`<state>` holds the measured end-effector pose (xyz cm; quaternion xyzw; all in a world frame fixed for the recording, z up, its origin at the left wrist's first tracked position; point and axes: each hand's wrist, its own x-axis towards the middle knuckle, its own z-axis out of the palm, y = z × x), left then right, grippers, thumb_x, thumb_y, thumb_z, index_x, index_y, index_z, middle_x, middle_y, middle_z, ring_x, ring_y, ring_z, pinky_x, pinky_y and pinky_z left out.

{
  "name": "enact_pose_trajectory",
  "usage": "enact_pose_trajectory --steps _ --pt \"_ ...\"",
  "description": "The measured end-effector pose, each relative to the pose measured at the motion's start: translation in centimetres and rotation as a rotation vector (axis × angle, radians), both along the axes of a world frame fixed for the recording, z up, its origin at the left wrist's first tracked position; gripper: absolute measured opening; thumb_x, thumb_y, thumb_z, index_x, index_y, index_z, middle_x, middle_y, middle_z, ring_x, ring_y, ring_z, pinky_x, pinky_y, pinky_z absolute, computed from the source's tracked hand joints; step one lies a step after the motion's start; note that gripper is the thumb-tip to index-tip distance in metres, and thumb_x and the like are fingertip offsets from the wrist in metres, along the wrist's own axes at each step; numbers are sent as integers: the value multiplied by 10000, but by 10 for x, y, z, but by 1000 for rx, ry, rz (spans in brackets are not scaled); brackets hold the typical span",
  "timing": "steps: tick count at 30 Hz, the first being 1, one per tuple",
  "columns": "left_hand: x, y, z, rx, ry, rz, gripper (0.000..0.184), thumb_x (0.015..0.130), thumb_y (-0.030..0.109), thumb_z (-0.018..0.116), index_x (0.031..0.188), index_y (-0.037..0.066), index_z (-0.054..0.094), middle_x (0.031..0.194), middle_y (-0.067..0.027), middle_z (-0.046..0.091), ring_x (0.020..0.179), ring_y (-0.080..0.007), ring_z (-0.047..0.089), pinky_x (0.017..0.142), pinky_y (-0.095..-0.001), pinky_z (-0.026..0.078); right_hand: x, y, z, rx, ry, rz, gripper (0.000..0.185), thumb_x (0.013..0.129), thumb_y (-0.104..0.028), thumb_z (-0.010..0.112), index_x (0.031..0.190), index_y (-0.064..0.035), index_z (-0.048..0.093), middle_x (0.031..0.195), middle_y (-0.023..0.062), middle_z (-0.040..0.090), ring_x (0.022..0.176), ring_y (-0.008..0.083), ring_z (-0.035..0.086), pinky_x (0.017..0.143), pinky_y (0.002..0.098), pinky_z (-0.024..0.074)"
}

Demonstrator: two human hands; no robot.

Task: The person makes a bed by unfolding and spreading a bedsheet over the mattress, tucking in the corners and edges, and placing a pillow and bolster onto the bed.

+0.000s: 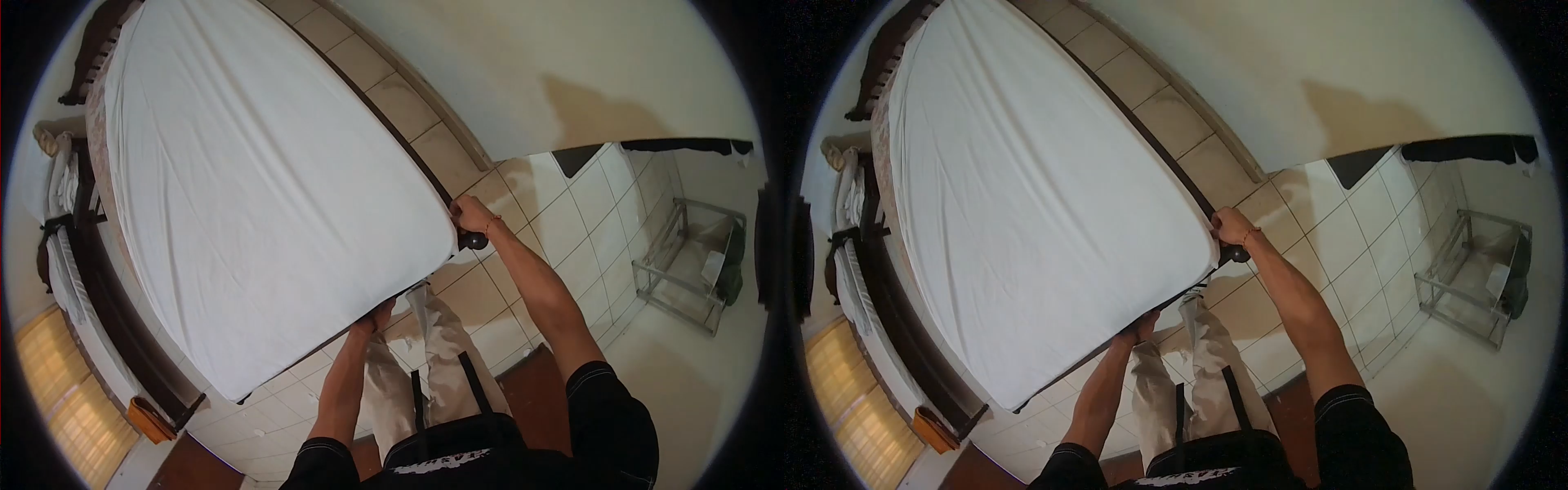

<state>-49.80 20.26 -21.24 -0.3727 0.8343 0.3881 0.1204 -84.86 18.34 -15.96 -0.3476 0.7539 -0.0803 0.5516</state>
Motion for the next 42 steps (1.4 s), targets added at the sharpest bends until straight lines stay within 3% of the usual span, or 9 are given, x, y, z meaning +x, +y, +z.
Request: enact_pose_trajectory --steps 5,8,10,12,16,23,25,36,42 --pt "2 9 -9 -155 -101 28 416 846 394 384 1191 168 439 1205 -71 467 1108 -282 419 947 -391 315 12 6 -13 -246 442 289 86 697 -94 565 735 -22 592 775 185 589 786 300 575 688 390 457" --pt "7 21 -53 599 363 739 405 849 371 383 1160 119 442 1170 -86 483 1075 -273 437 943 -378 321 18 7 -27 -281 578 335 103 716 -108 529 718 -21 584 749 181 582 788 307 567 701 395 453" --pt "-5 10 -58 433 159 531 408 844 367 375 1142 99 449 1159 -93 487 1061 -264 445 927 -379 336 21 8 -44 -308 625 363 124 728 -117 508 720 -15 580 745 176 581 784 311 567 701 401 451" --pt "-14 1 -49 270 -55 329 411 839 362 367 1124 79 456 1149 -99 491 1048 -255 453 911 -380 351 26 13 -65 -249 47 -519 163 764 -129 457 785 -7 564 768 191 584 791 313 572 689 385 455" --pt "-9 13 -38 115 -92 208 390 836 342 373 1082 59 482 1096 -125 514 1003 -271 477 878 -390 375 22 -5 -4 -124 486 365 161 792 -108 440 840 19 527 777 209 583 811 278 579 685 348 452" --pt "16 24 -4 -160 69 114 333 833 286 402 984 30 552 951 -193 576 888 -332 536 802 -418 423 31 17 -1 -290 -7 -270 287 848 -179 415 1021 12 539 999 179 580 903 292 562 798 324 417" --pt "8 20 47 -10 -259 97 343 835 285 407 964 6 561 949 -209 580 890 -360 537 823 -433 411 43 17 16 -170 120 -287 425 887 -293 323 1103 23 510 1057 201 554 968 290 533 845 329 383" --pt "51 26 -61 -317 -10 173 326 847 313 326 851 63 536 784 -88 572 725 -261 506 718 -371 424 93 61 14 -325 -359 -857 622 885 -498 281 1298 -33 289 1313 65 340 1195 170 318 992 286 228" --pt "60 37 -9 49 -195 220 362 846 324 327 1094 127 502 1032 -132 557 978 -308 489 909 -417 321 134 142 -3 -352 -150 -922 419 882 -419 370 1112 -76 436 1041 36 466 949 130 414 808 244 320"
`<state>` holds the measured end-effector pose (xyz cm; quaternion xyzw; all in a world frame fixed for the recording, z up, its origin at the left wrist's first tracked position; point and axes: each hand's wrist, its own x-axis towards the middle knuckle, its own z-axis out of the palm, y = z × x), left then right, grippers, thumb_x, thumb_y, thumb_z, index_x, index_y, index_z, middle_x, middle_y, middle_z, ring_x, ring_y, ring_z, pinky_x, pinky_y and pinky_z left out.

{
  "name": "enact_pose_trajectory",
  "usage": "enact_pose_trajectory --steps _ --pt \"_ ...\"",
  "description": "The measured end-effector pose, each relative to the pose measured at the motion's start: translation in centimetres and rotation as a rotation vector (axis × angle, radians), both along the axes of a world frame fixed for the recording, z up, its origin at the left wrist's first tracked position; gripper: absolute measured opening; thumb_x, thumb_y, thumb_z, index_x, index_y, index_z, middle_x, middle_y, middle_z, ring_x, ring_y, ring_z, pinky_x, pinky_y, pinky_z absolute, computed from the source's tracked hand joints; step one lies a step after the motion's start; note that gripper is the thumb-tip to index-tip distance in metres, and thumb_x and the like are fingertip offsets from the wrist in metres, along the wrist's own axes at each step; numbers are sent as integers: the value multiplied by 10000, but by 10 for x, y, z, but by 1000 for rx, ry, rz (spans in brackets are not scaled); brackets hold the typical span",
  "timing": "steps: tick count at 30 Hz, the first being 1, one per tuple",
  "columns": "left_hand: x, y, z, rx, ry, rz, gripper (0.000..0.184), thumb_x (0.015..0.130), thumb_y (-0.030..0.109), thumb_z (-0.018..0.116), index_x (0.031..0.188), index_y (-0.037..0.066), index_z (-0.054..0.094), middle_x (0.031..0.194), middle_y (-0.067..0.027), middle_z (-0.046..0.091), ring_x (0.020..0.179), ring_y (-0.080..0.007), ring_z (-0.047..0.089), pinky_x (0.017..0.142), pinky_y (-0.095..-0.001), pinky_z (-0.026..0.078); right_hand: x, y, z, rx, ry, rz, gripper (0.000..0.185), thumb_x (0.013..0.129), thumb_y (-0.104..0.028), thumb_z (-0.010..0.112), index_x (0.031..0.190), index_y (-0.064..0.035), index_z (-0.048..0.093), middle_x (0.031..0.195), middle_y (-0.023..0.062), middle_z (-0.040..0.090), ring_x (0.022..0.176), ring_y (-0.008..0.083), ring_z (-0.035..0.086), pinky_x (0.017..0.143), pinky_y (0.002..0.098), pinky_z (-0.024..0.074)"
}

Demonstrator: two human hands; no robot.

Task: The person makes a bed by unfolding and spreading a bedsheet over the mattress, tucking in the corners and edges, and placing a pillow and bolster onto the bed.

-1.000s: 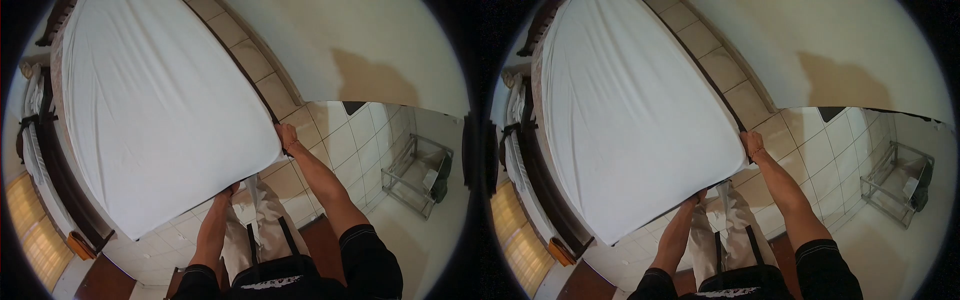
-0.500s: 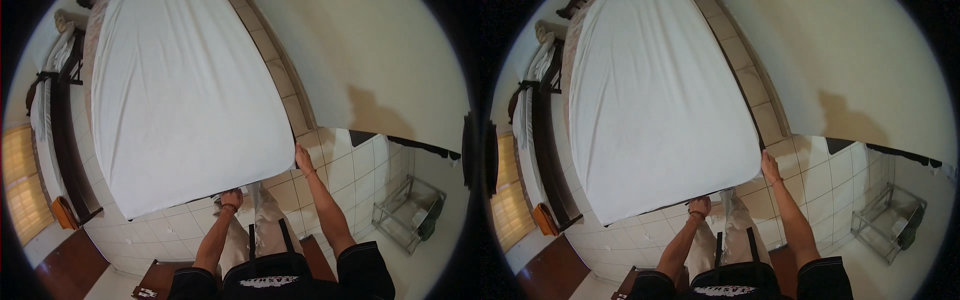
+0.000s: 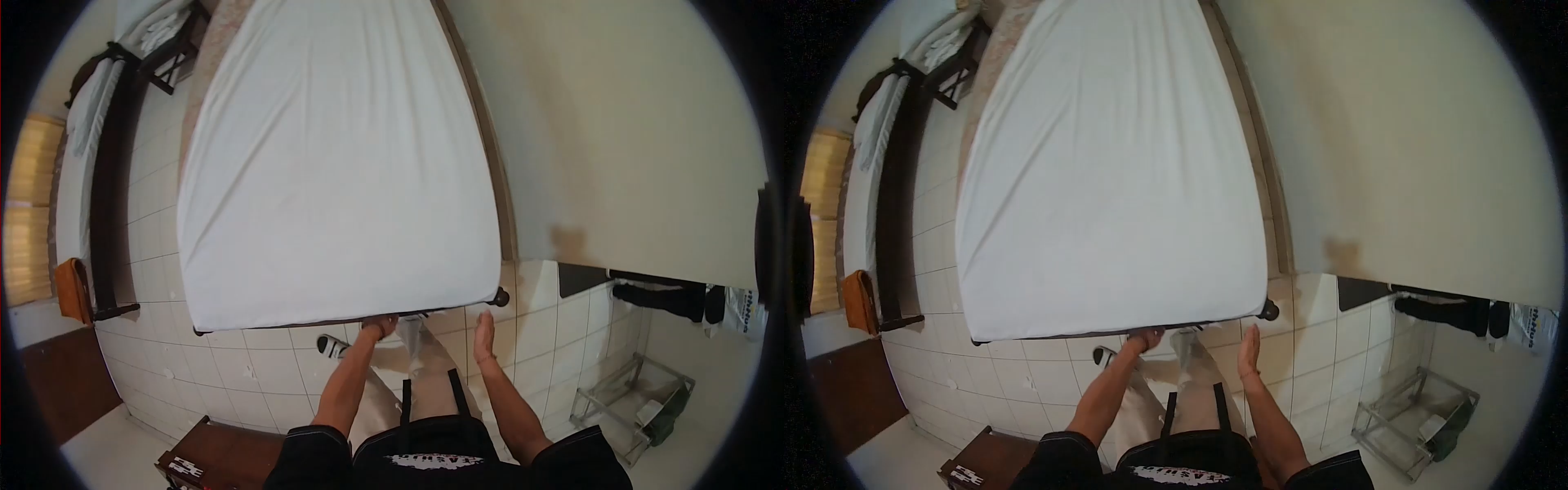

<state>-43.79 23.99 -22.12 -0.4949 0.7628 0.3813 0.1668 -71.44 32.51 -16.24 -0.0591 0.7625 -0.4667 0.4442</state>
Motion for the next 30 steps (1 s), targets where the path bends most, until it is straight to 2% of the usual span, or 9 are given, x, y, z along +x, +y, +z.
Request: enact_pose_trajectory --steps 1,2,3,7,9,10,14,24,30 --pt "10 -1 15 71 -31 14 388 846 326 327 1142 140 496 1082 -141 554 1029 -317 486 947 -427 300 7 13 -1 47 -13 81 356 885 -384 383 997 -63 487 895 15 495 809 109 439 715 237 351" --pt "22 3 42 58 108 58 473 835 335 358 1215 61 428 1235 -172 428 1162 -342 354 1001 -427 222 24 16 13 59 22 154 309 886 -356 381 900 -62 476 793 -7 449 714 95 389 638 236 333" --pt "36 20 43 -111 159 93 491 833 312 375 1250 53 376 1281 -167 375 1202 -320 305 1016 -434 184 44 15 29 67 58 228 293 887 -329 380 803 -62 464 691 -28 404 620 81 339 561 235 316" --pt "107 66 70 -106 308 389 426 811 250 428 1169 21 459 1172 -192 473 1113 -336 414 964 -424 288 112 0 61 167 140 626 294 884 -299 387 863 -36 518 714 11 496 629 95 452 574 227 377" --pt "140 84 89 -147 366 488 406 806 248 437 1135 16 492 1121 -198 512 1063 -344 464 939 -405 330 152 -15 96 204 -267 657 313 874 -281 400 972 -15 533 814 72 574 727 132 557 637 238 438" --pt "158 89 104 -65 359 609 399 802 256 445 1117 19 507 1071 -202 538 993 -346 507 894 -390 373 175 -25 104 232 -291 700 351 861 -282 423 1051 -2 519 906 130 594 803 178 597 687 261 470" --pt "236 110 129 -125 467 822 394 791 278 470 1095 33 529 934 -208 597 824 -333 591 762 -356 464 274 -51 130 122 -264 845 373 856 -300 435 1059 3 513 898 119 589 776 161 592 679 252 472" --pt "360 102 210 -323 506 1147 312 781 242 520 1028 63 582 792 -153 624 714 -237 603 675 -314 469 468 -72 172 -12 -303 1422 355 860 -272 453 1073 8 505 907 94 584 766 129 571 688 243 468" --pt "393 92 180 -306 691 1368 310 791 252 525 1030 63 585 809 -127 628 728 -198 595 682 -296 464 509 -90 193 42 -201 1636 319 866 -262 444 1057 -19 521 886 77 590 758 119 566 685 237 464"
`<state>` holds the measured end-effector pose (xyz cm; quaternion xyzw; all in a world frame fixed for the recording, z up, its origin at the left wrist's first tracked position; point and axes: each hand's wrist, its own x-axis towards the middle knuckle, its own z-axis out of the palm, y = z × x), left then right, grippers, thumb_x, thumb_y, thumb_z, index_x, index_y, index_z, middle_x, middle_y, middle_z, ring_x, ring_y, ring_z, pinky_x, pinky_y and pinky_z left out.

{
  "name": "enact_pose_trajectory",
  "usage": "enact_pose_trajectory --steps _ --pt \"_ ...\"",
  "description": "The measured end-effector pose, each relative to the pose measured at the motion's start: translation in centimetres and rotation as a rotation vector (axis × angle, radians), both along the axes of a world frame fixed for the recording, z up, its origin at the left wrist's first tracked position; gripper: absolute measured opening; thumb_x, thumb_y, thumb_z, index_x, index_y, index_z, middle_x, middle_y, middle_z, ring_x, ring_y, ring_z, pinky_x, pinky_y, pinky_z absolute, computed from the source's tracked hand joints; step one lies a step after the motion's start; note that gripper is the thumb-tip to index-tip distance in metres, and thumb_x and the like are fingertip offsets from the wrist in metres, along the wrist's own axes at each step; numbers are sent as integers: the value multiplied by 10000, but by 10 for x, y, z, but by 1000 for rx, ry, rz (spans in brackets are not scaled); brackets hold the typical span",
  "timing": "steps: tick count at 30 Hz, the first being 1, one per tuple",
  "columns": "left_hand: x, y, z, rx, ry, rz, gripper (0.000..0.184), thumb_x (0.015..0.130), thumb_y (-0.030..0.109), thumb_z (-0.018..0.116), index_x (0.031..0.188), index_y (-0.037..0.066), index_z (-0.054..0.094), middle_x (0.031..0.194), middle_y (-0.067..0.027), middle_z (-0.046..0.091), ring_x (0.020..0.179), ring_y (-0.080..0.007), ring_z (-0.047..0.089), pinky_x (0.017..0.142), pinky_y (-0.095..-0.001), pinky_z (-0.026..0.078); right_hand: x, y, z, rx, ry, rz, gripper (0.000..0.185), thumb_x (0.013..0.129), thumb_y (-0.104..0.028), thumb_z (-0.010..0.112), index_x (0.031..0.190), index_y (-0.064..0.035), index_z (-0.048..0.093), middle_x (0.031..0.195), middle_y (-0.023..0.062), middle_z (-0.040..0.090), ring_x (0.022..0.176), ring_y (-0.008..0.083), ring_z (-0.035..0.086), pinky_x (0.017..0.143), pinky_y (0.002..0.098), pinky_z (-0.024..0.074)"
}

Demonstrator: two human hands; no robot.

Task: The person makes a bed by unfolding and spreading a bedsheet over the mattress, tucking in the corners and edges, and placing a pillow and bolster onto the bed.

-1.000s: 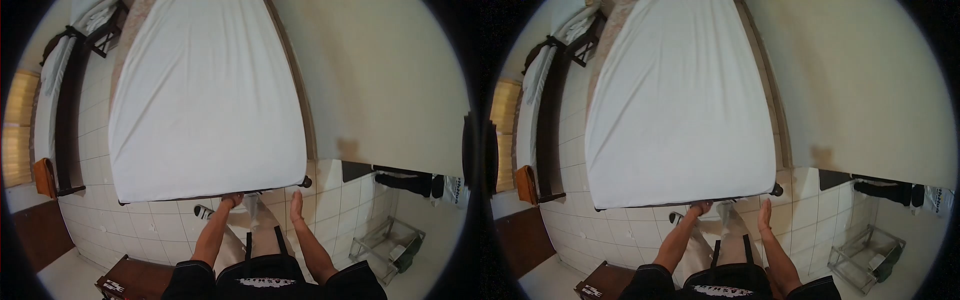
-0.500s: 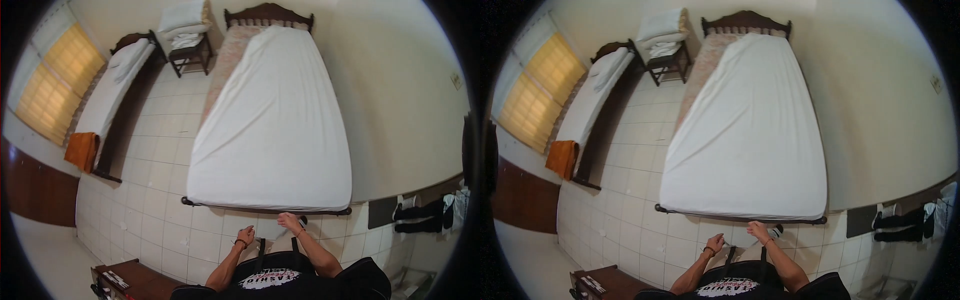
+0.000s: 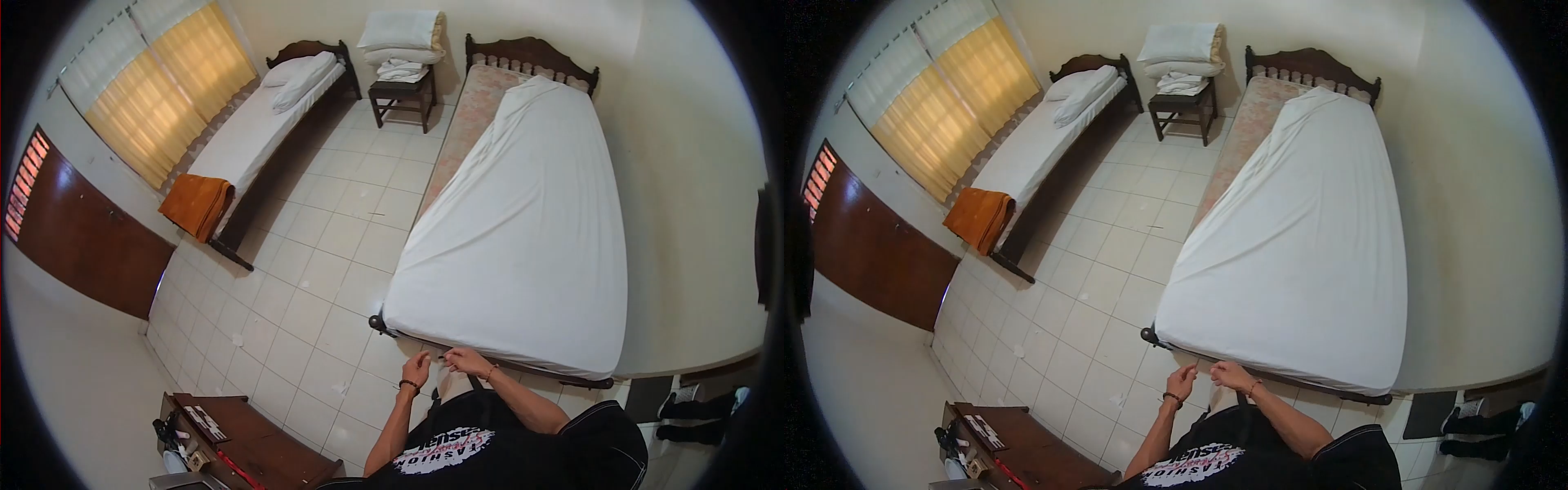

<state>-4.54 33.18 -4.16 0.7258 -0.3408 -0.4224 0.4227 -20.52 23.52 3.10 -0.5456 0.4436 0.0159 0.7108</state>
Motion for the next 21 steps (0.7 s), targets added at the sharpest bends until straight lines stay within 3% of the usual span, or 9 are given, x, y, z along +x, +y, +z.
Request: enact_pose_trajectory --steps 7,15,21 --pt "65 -15 32 21 -64 -120 290 804 233 517 1025 57 583 844 -130 627 756 -191 599 695 -288 461 62 -56 -19 131 75 -12 313 855 -259 452 1023 -7 532 843 77 585 697 131 568 605 221 471" --pt "148 -20 34 24 92 185 277 807 177 514 1036 33 575 832 -89 641 737 -133 607 681 -249 468 169 -124 17 -32 -60 64 304 848 -248 442 1008 -7 538 855 73 583 716 124 566 620 219 458" --pt "218 -43 27 58 150 88 296 813 168 507 1060 9 552 872 -100 635 761 -146 607 692 -249 467 229 -126 -3 9 -101 -20 307 846 -257 448 1005 -12 542 855 70 584 721 125 567 629 222 459"
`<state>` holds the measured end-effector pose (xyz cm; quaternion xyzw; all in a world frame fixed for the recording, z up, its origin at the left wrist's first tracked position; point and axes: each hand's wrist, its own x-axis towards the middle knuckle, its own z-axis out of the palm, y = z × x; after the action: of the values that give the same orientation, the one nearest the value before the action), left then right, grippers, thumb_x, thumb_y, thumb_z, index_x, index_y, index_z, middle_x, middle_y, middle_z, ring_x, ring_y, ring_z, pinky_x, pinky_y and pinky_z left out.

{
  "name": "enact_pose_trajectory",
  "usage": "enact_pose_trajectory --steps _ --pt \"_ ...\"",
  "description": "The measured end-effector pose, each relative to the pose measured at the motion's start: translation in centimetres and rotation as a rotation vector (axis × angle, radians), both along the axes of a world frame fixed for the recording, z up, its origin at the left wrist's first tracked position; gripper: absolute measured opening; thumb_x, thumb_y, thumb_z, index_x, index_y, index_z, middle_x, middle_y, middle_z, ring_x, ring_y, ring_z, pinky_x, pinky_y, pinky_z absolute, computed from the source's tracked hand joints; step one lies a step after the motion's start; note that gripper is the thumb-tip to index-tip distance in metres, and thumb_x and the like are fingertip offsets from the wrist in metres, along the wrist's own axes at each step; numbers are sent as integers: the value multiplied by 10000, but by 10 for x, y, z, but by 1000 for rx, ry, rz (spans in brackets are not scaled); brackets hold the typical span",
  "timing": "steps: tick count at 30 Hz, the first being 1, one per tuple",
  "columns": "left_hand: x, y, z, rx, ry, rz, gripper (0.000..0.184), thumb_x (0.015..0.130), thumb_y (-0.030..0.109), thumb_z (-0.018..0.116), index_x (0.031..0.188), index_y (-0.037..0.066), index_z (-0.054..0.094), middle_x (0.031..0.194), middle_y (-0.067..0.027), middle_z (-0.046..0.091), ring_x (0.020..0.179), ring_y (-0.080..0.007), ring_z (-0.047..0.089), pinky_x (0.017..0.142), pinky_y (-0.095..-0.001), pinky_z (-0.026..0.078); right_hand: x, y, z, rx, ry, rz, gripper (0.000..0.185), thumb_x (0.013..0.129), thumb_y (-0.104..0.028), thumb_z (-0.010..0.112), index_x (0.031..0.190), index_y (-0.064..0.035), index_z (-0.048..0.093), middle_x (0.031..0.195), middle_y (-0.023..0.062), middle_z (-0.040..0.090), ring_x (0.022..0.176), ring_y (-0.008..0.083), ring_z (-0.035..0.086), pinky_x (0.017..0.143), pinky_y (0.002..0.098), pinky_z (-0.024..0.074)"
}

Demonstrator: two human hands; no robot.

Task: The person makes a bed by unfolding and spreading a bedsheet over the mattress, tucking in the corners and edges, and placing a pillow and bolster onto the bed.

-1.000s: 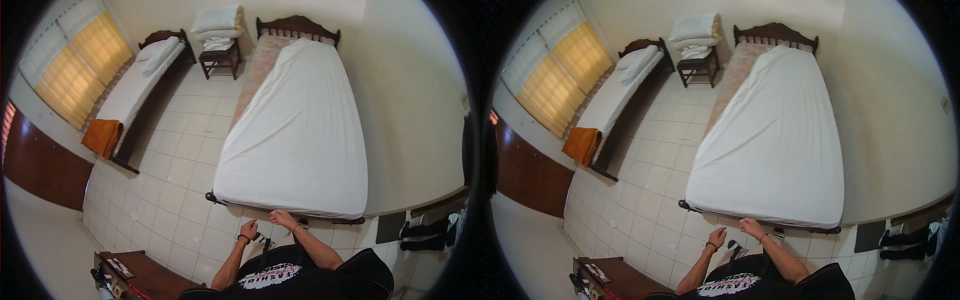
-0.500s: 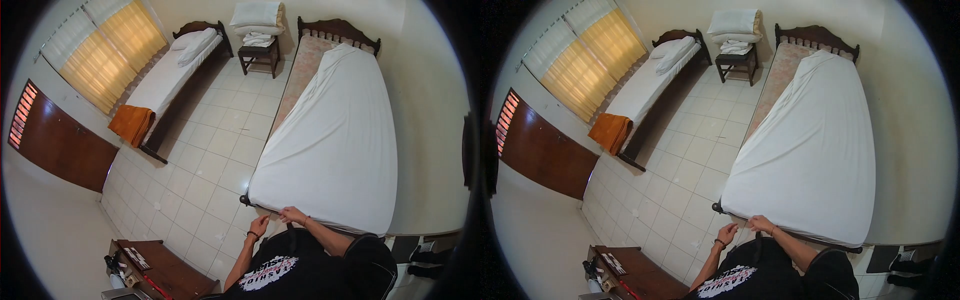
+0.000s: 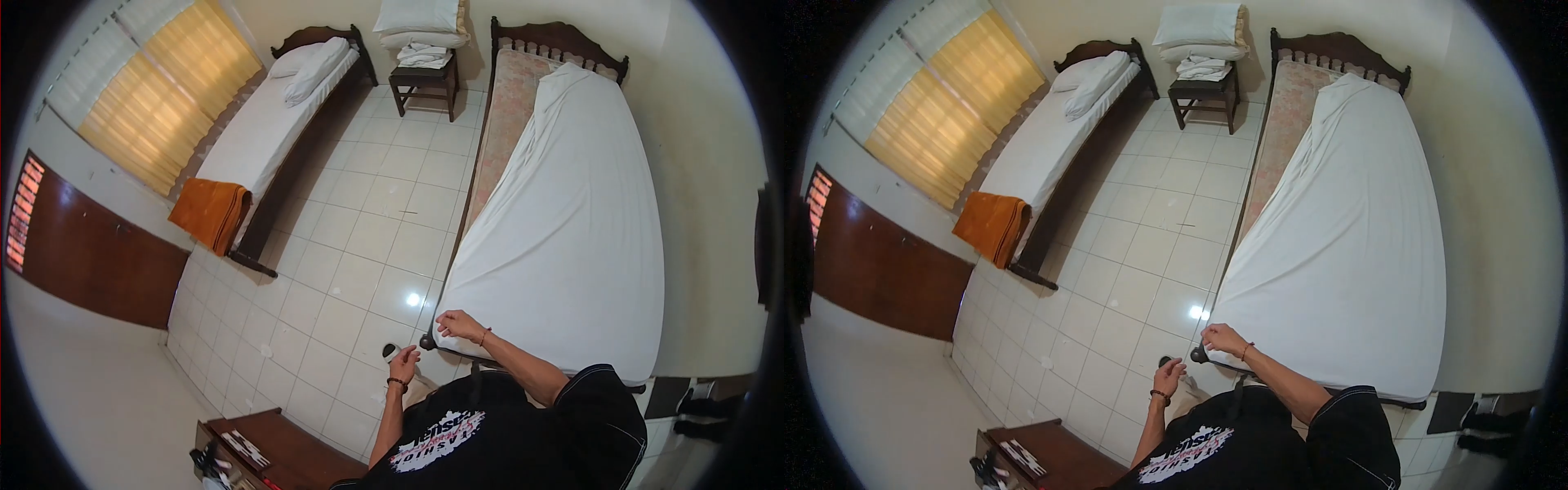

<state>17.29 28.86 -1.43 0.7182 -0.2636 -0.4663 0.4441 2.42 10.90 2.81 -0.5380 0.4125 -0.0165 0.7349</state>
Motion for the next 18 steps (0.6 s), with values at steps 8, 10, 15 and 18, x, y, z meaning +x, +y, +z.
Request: enact_pose_trajectory --steps 8,10,15,18 --pt "142 -8 -6 -14 42 -176 279 836 128 494 1065 -27 533 872 -124 622 782 -163 605 715 -258 477 105 42 -24 141 129 -209 298 836 -261 466 983 -15 546 835 72 591 693 121 570 610 234 467" --pt "183 -7 -4 4 21 -200 273 839 125 485 1058 -31 534 876 -127 622 783 -167 605 709 -260 481 140 51 -22 109 95 -170 299 842 -265 460 989 -19 546 845 73 593 706 123 576 622 239 468" --pt "252 -20 1 -25 53 -73 247 830 125 478 1015 -18 560 845 -123 628 748 -168 611 694 -262 484 204 47 11 115 9 -68 318 852 -264 445 1046 -25 525 911 90 584 738 135 579 647 246 470" --pt "268 -40 0 -15 54 -47 244 838 117 467 1016 -26 554 852 -124 626 753 -170 608 700 -265 485 216 30 17 10 4 -32 309 848 -248 451 1049 -25 526 910 93 588 746 138 578 650 251 470"
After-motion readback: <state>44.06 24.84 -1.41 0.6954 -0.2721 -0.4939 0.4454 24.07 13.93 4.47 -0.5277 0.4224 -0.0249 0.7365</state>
